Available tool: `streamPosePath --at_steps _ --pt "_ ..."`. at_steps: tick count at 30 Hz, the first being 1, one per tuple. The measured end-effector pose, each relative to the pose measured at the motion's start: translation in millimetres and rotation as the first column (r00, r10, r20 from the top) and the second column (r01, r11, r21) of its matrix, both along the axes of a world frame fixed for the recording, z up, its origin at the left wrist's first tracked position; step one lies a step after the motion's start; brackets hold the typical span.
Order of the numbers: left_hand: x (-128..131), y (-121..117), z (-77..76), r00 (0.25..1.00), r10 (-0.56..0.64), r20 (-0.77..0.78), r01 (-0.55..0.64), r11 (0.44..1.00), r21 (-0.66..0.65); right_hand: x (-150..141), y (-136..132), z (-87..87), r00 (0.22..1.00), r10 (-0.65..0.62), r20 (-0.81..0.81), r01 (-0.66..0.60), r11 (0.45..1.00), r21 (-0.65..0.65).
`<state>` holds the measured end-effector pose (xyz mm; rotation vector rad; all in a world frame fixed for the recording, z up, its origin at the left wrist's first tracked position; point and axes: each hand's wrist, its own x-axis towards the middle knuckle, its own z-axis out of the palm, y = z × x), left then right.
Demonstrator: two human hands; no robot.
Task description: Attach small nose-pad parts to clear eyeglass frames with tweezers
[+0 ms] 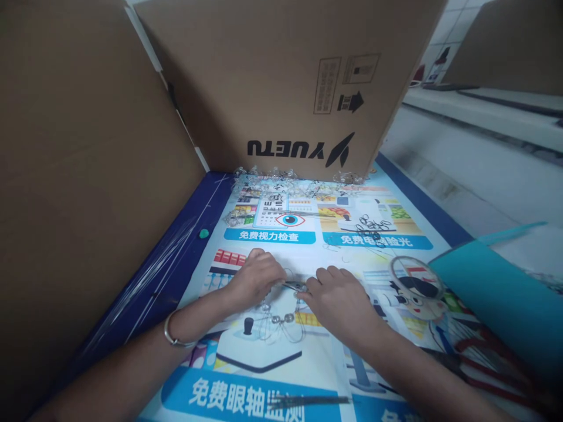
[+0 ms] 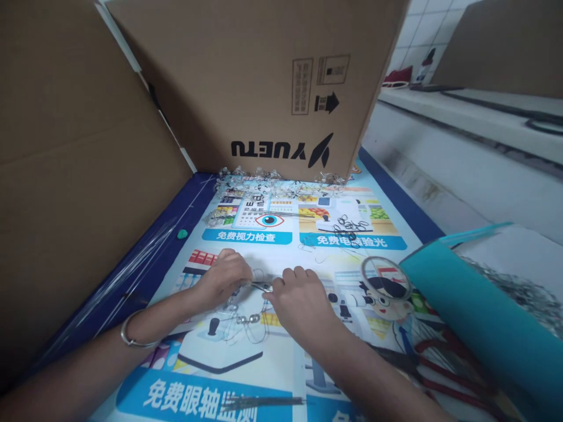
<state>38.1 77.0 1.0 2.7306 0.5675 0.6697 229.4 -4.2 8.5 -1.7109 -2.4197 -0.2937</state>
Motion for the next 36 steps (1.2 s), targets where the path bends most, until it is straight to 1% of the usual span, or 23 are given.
streamPosePath --at_steps 6,12,16,24,36 --pt "-0.6 1.2 -2.9 1.000 0.019 -0.009 -0.018 0.998 0.054 0.8 -1.2 1.9 1.000 -0.005 -0.004 0.005 1.000 0.018" --pt "1.5 0.1 -1.1 1.000 0.029 0.008 -0.029 0.994 0.106 2.4 -1.1 2.9 1.000 0.002 0.001 -0.002 1.000 -0.004" --pt "2.2 -0.6 -0.5 0.999 0.029 0.018 -0.031 0.993 0.116 1.7 -0.3 2.6 1.000 0.007 -0.012 -0.007 1.000 -0.008" --pt "0.5 0.8 -7.2 1.000 -0.004 0.008 0.003 0.991 0.133 2.1 -0.9 2.5 0.999 0.017 -0.027 -0.018 1.000 -0.022" --pt "0.6 -0.4 -7.4 0.999 -0.024 -0.022 0.027 0.988 0.150 3.6 1.9 0.3 0.999 0.038 -0.026 -0.040 0.997 -0.072"
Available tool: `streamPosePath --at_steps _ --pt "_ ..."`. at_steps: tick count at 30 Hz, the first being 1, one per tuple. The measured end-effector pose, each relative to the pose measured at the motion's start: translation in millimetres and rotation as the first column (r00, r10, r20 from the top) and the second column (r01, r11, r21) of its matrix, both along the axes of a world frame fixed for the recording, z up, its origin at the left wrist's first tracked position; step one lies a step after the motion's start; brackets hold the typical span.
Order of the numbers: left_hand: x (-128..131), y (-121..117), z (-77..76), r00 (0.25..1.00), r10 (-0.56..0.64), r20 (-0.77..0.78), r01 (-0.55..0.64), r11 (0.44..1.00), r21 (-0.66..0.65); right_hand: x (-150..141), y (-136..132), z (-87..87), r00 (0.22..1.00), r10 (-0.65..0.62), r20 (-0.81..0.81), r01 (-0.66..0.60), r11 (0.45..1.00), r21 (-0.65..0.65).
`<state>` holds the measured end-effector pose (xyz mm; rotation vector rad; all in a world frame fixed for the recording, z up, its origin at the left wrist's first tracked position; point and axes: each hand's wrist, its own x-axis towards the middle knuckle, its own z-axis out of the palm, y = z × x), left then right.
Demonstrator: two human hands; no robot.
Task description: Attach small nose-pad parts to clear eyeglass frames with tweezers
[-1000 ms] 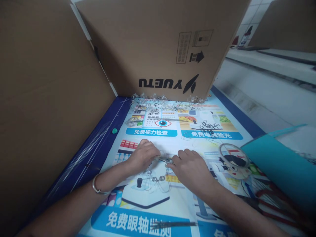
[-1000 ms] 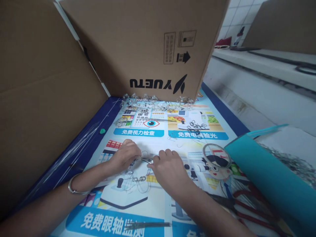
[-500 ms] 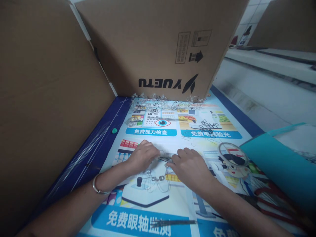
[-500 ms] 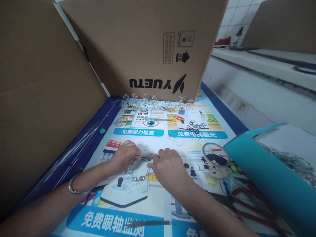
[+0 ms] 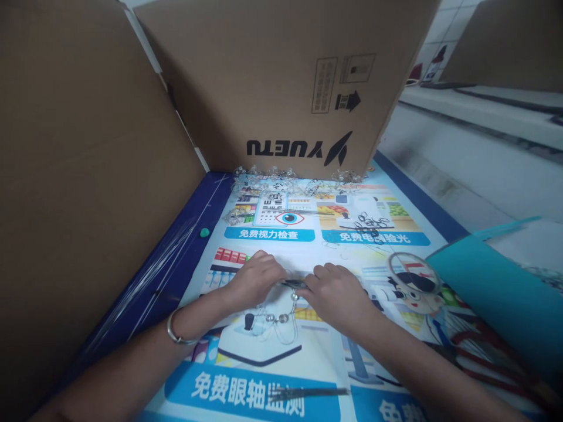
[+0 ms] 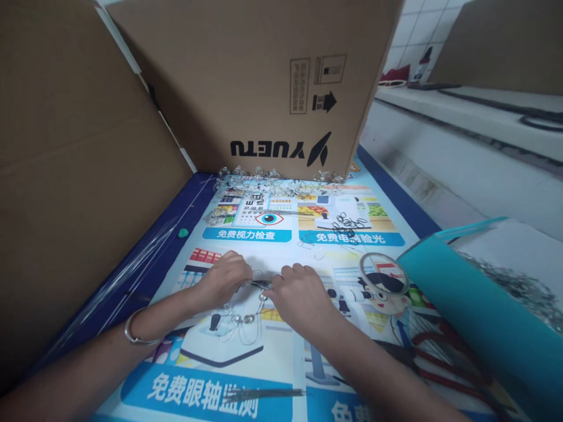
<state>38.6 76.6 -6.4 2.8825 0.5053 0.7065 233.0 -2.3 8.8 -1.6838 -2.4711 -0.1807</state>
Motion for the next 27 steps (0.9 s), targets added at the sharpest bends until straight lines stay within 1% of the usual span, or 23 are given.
streamPosePath --at_steps 9,14,20,24,27 --pt "-0.9 -0.5 -1.4 1.000 -0.013 -0.015 0.013 1.000 -0.007 1.0 2.2 -2.8 1.000 0.022 0.013 -0.022 0.999 -0.026" --pt "-0.3 0.0 -1.4 0.999 -0.019 -0.028 0.018 0.999 -0.037 1.9 2.3 -3.8 0.999 0.035 0.007 -0.035 0.999 -0.018" --pt "0.2 1.6 -0.2 1.000 -0.010 -0.028 0.009 0.999 -0.039 3.4 0.5 -2.2 0.999 0.032 0.013 -0.032 0.999 0.003" --pt "-0.9 1.9 1.3 1.000 -0.004 -0.015 0.003 0.998 -0.070 3.3 0.6 -1.3 0.999 0.026 0.022 -0.025 1.000 -0.006" --pt "-2.2 2.9 1.7 1.000 -0.024 0.007 0.024 0.993 -0.112 3.9 1.5 -1.1 1.000 0.010 0.017 -0.010 1.000 -0.017"
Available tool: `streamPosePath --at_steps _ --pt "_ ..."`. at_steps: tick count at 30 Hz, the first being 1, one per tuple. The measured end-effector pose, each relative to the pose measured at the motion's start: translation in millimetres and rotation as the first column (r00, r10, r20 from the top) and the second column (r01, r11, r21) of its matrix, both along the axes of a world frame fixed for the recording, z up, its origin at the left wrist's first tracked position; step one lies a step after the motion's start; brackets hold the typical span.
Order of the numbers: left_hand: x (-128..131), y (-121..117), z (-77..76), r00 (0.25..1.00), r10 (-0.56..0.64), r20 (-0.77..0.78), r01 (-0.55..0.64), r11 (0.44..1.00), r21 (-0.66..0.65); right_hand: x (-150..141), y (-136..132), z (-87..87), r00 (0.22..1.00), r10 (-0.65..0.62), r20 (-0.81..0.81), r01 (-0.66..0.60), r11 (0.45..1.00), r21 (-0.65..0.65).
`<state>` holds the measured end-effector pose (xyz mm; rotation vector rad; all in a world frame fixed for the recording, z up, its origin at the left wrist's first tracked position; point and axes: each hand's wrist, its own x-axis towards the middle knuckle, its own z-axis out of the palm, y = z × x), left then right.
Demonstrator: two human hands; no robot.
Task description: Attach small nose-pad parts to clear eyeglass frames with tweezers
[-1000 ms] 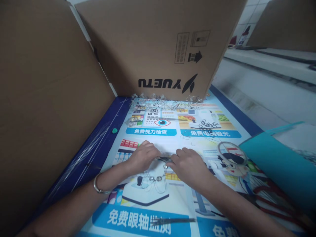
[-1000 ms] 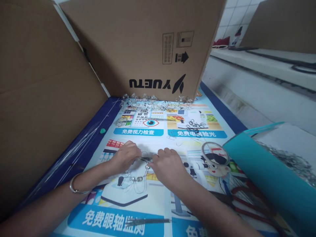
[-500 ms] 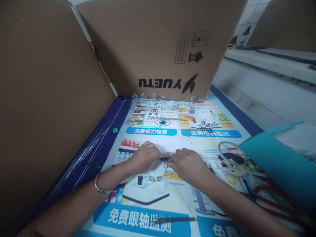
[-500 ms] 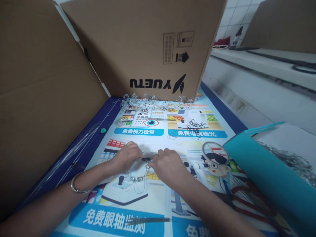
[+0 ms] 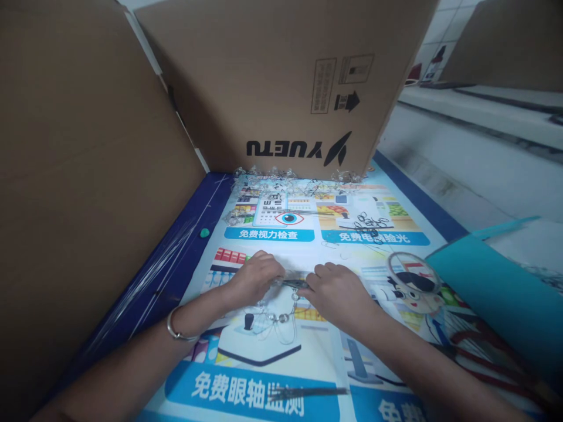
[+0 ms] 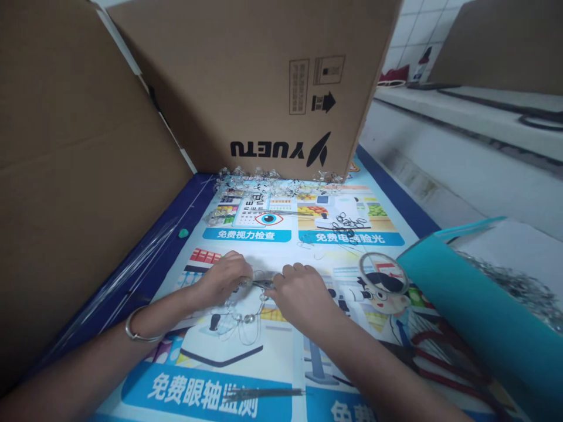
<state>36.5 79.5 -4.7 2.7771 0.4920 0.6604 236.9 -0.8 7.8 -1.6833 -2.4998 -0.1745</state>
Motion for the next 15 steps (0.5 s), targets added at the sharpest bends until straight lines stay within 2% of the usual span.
streamPosePath --at_steps 8,15 --pt "-1 2 1.2 0.998 -0.037 0.050 0.042 0.995 -0.096 3 3 6.3 0.999 -0.023 -0.034 0.021 0.998 -0.066" --pt "-2 1 0.9 0.994 -0.082 0.067 0.089 0.990 -0.108 4 4 13.5 0.999 -0.027 -0.028 0.022 0.986 -0.164"
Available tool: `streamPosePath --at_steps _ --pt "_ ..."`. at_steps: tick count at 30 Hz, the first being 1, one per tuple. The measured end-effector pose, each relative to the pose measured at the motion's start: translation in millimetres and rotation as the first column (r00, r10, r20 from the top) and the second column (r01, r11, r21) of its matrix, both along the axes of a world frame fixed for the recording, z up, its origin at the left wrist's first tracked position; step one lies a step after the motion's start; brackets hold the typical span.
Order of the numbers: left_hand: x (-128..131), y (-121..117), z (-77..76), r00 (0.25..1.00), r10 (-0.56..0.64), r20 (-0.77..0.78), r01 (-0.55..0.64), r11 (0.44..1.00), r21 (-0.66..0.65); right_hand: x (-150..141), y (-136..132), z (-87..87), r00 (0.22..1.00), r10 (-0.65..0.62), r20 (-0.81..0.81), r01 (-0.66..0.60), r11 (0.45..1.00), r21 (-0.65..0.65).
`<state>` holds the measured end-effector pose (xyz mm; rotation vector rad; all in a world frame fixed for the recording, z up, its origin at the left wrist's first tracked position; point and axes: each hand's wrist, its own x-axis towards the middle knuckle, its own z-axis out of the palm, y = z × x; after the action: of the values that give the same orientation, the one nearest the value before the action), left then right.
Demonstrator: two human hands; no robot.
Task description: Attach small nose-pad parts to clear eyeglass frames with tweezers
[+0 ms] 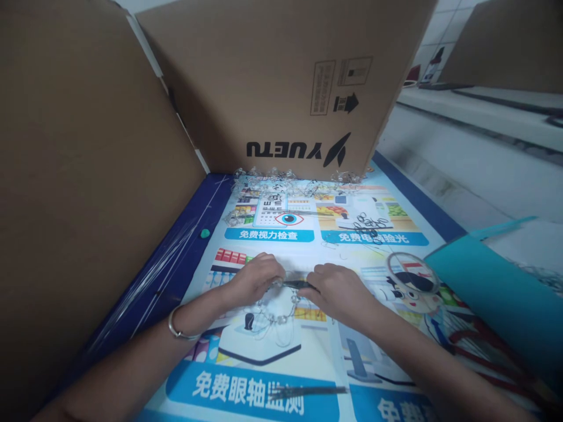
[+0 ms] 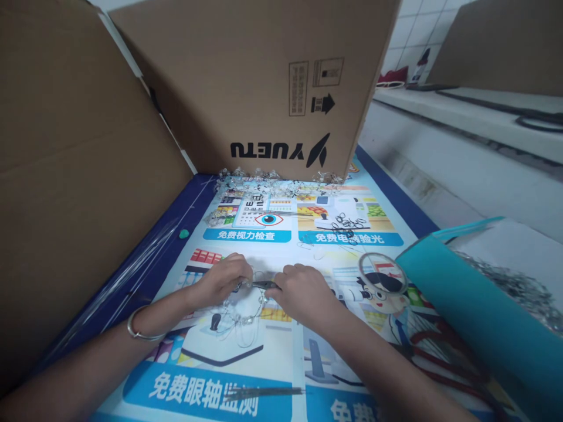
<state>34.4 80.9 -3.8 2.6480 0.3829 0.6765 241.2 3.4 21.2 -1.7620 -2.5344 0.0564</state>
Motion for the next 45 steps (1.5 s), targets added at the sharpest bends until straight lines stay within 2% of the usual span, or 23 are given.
streamPosePath --at_steps 7,15,20,24,32,36,40,45 --pt "1 -1 -0.9 1.000 -0.022 0.006 0.021 0.999 0.030 1 3 -1.0 0.999 0.040 -0.004 -0.040 0.998 -0.040" --pt "2 0 0.6 1.000 -0.001 -0.027 0.002 1.000 0.017 -2 0 -12.0 0.997 0.052 0.049 -0.053 0.998 0.030" --pt "2 0 0.2 0.998 0.054 -0.042 -0.055 0.998 -0.028 -1 -6 -3.2 0.997 0.061 0.044 -0.062 0.998 0.024" --pt "1 -1 -0.6 0.994 0.090 -0.061 -0.091 0.996 -0.016 1 -8 4.5 0.993 0.101 0.059 -0.104 0.994 0.042" --pt "0 0 -2.1 0.986 0.146 -0.079 -0.149 0.988 -0.035 12 -8 6.4 0.979 0.177 0.097 -0.182 0.982 0.047" --pt "0 0 -3.8 0.984 0.170 -0.048 -0.172 0.984 -0.039 16 -4 3.1 0.971 0.201 0.128 -0.213 0.973 0.091" --pt "1 0 -2.7 0.983 0.181 -0.038 -0.183 0.982 -0.054 20 4 -4.9 0.974 0.223 0.046 -0.228 0.963 0.144" --pt "1 -1 1.3 0.991 0.130 -0.022 -0.131 0.990 -0.061 25 11 -16.8 0.985 0.165 -0.047 -0.146 0.951 0.272"
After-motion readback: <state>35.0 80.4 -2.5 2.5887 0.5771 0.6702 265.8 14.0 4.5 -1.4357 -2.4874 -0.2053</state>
